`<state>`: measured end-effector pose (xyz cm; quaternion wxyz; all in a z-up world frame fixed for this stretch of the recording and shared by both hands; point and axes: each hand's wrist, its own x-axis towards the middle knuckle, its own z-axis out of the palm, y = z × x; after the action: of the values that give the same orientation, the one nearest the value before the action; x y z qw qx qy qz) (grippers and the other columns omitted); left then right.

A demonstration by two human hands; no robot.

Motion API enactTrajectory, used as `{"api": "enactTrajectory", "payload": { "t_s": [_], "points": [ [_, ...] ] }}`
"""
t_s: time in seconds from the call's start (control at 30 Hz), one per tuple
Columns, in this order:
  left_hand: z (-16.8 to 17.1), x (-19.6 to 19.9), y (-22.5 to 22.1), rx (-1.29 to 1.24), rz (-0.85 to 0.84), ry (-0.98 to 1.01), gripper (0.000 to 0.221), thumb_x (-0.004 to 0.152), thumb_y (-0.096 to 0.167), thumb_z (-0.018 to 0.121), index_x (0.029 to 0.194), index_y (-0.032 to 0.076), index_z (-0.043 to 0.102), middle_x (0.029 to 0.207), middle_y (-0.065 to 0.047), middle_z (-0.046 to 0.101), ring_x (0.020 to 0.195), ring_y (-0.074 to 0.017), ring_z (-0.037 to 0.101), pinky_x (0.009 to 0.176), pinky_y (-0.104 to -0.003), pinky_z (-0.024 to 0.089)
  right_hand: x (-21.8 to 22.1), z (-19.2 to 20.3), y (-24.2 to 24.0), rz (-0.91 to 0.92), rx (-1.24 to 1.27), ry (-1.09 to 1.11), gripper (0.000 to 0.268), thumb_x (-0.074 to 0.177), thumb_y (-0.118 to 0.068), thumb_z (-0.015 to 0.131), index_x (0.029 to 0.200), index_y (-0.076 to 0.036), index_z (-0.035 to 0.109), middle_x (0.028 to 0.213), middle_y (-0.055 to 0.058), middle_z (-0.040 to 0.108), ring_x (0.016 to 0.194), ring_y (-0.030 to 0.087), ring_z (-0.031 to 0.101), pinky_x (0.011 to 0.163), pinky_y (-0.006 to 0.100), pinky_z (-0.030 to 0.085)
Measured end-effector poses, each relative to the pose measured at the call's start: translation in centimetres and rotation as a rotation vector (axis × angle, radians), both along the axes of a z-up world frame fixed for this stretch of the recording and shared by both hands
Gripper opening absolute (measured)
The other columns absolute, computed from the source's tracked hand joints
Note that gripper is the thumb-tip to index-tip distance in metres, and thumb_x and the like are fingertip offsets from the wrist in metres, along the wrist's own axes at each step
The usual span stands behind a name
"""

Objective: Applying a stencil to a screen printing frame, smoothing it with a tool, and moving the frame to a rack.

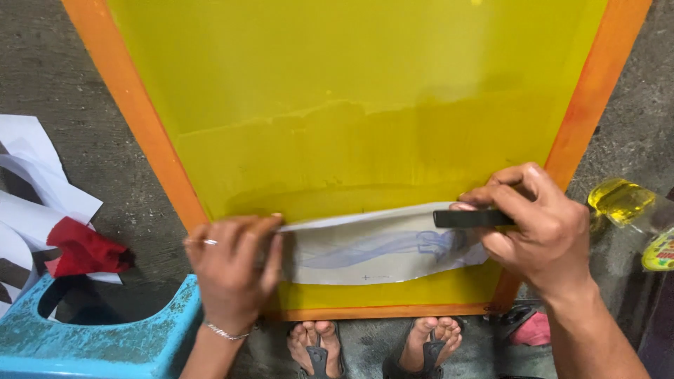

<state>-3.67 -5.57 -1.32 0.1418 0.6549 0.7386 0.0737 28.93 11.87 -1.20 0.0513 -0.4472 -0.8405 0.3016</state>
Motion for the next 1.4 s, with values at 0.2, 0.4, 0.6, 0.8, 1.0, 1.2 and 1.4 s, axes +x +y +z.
{"api": "enactTrajectory", "payload": {
  "t_s": [0.2,0.4,0.6,0.8,1.0,1.2,1.4],
  "points": [
    [0.6,-1.6,0.8,-0.143,0.184,-0.095,0.021,0.097,0.028,0.077,0.099,0.01,0.067,0.096,-0.003,0.069,0.087,-0.0248,0.061,0.083,-0.041,0.039,0.3,-0.2,-0.1,-0.042,0.012,-0.126,0.026,0.076,-0.001,0.067,0.097,-0.009,0.079,0.096,0.006,0.062,0.084,0.024,0.062,0.07,0.036,0.049],
    [0.6,-1.8,1.4,-0.101,0.203,-0.206,0.02,0.099,0.018,0.077,0.092,0.004,0.064,0.088,-0.007,0.066,0.079,-0.0254,0.057,0.081,-0.039,0.044,0.2,-0.9,-0.6,-0.063,0.019,-0.09,0.009,0.09,0.003,0.078,0.09,-0.002,0.071,0.093,0.011,0.058,0.086,0.026,0.062,0.076,0.038,0.049],
    [0.2,-2.0,1.3,-0.112,0.239,-0.211,0.023,0.099,0.018,0.079,0.088,0.007,0.062,0.086,-0.002,0.067,0.079,-0.0233,0.059,0.086,-0.039,0.045,0.8,-1.2,-0.7,-0.048,0.007,-0.14,0.006,0.096,0.0,0.083,0.098,-0.002,0.078,0.095,0.013,0.057,0.087,0.027,0.061,0.076,0.04,0.048],
    [0.2,-2.2,1.8,-0.114,0.245,-0.245,0.022,0.099,0.018,0.08,0.091,0.004,0.065,0.087,-0.005,0.067,0.079,-0.0251,0.059,0.085,-0.039,0.045,0.8,-1.4,-0.7,-0.056,-0.034,-0.131,0.01,0.098,0.006,0.086,0.1,0.001,0.078,0.094,0.016,0.058,0.085,0.027,0.058,0.076,0.039,0.045],
    [0.0,-2.3,1.8,-0.141,0.26,-0.236,0.023,0.098,0.02,0.08,0.089,0.005,0.065,0.085,-0.005,0.067,0.079,-0.0257,0.06,0.083,-0.04,0.045,0.6,-1.2,-0.6,-0.059,-0.067,-0.153,0.013,0.097,0.013,0.076,0.101,0.001,0.078,0.1,0.017,0.061,0.086,0.028,0.058,0.08,0.039,0.047],
    [0.0,-2.4,1.7,-0.146,0.261,-0.24,0.023,0.098,0.017,0.082,0.091,0.003,0.065,0.088,-0.007,0.068,0.082,-0.027,0.061,0.086,-0.04,0.046,0.3,-1.6,-0.5,-0.075,-0.123,-0.068,0.016,0.103,0.007,0.093,0.1,0.005,0.077,0.095,0.018,0.053,0.085,0.027,0.054,0.078,0.04,0.045],
    [0.1,-2.6,1.6,-0.188,0.246,-0.212,0.024,0.1,0.019,0.083,0.09,0.004,0.067,0.087,-0.005,0.067,0.082,-0.0262,0.06,0.083,-0.039,0.046,1.6,-2.2,-1.2,-0.147,-0.195,-0.051,0.02,0.103,0.001,0.095,0.104,0.004,0.076,0.102,0.019,0.05,0.092,0.026,0.053,0.087,0.038,0.046]
  ]
}}
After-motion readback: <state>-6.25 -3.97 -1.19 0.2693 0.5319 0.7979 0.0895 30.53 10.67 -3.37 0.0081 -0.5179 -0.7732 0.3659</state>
